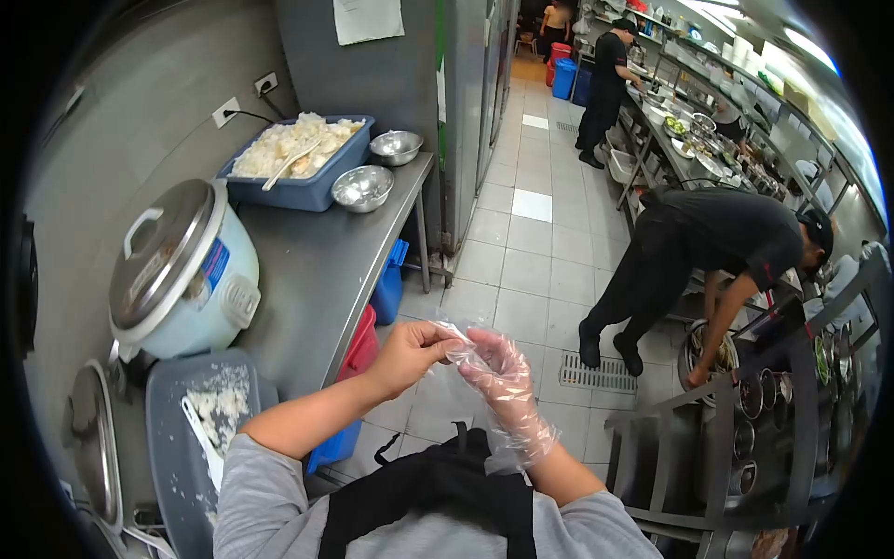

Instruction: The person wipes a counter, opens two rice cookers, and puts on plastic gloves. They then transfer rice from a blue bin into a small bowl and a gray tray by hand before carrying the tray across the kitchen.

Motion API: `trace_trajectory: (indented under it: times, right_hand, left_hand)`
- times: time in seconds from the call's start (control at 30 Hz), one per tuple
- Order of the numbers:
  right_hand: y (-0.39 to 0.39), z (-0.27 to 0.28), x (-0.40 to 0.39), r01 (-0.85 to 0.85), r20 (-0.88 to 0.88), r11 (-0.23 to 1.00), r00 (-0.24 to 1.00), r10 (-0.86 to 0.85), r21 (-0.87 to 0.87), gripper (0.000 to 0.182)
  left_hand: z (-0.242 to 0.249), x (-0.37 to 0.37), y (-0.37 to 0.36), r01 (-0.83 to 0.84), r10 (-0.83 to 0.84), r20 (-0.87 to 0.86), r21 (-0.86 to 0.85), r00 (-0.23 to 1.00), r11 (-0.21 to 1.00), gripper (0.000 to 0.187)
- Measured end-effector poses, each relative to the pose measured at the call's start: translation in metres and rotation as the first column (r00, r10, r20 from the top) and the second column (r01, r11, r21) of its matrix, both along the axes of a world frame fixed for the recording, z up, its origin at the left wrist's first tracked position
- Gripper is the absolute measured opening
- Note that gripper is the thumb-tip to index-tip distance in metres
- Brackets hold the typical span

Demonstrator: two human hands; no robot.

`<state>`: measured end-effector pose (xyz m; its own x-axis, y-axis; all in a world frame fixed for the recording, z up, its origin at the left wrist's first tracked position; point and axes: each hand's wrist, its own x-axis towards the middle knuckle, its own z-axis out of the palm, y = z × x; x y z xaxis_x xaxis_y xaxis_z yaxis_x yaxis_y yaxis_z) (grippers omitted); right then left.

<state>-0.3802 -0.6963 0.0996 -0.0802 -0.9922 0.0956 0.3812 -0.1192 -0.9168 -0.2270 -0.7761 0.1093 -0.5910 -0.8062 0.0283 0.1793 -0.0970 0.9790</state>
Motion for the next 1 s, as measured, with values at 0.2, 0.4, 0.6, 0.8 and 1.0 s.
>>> trace_trajectory:
  times: [0.2,0.4,0.6,0.8,1.0]
  right_hand:
    - [-0.100,-0.013,-0.032,-0.020,-0.010,0.997,1.000,0.020,0.079,0.034]
    - [-0.227,-0.021,-0.092,-0.224,0.055,0.957,0.975,0.217,0.186,0.023]
    - [-0.343,0.002,-0.095,-0.564,-0.144,0.798,0.789,0.597,0.212,0.022]
    - [-0.445,-0.026,-0.041,-0.794,-0.106,0.589,0.579,0.808,0.149,0.011]
    - [-0.515,-0.026,0.020,-0.807,0.008,0.587,0.589,0.808,0.065,0.012]
  left_hand:
    - [-0.017,-0.027,-0.089,-0.048,0.043,0.057,0.083,0.997,0.995,0.015]
    - [-0.026,-0.056,-0.186,-0.145,0.143,0.154,0.001,0.978,0.989,0.018]
    - [-0.039,-0.073,-0.252,-0.404,0.404,0.198,-0.040,0.893,0.914,0.025]
    - [-0.021,-0.018,-0.285,-0.641,0.618,0.304,-0.031,0.725,0.767,0.030]
    - [-0.025,0.045,-0.310,-0.877,0.876,-0.046,-0.015,0.481,0.481,0.025]
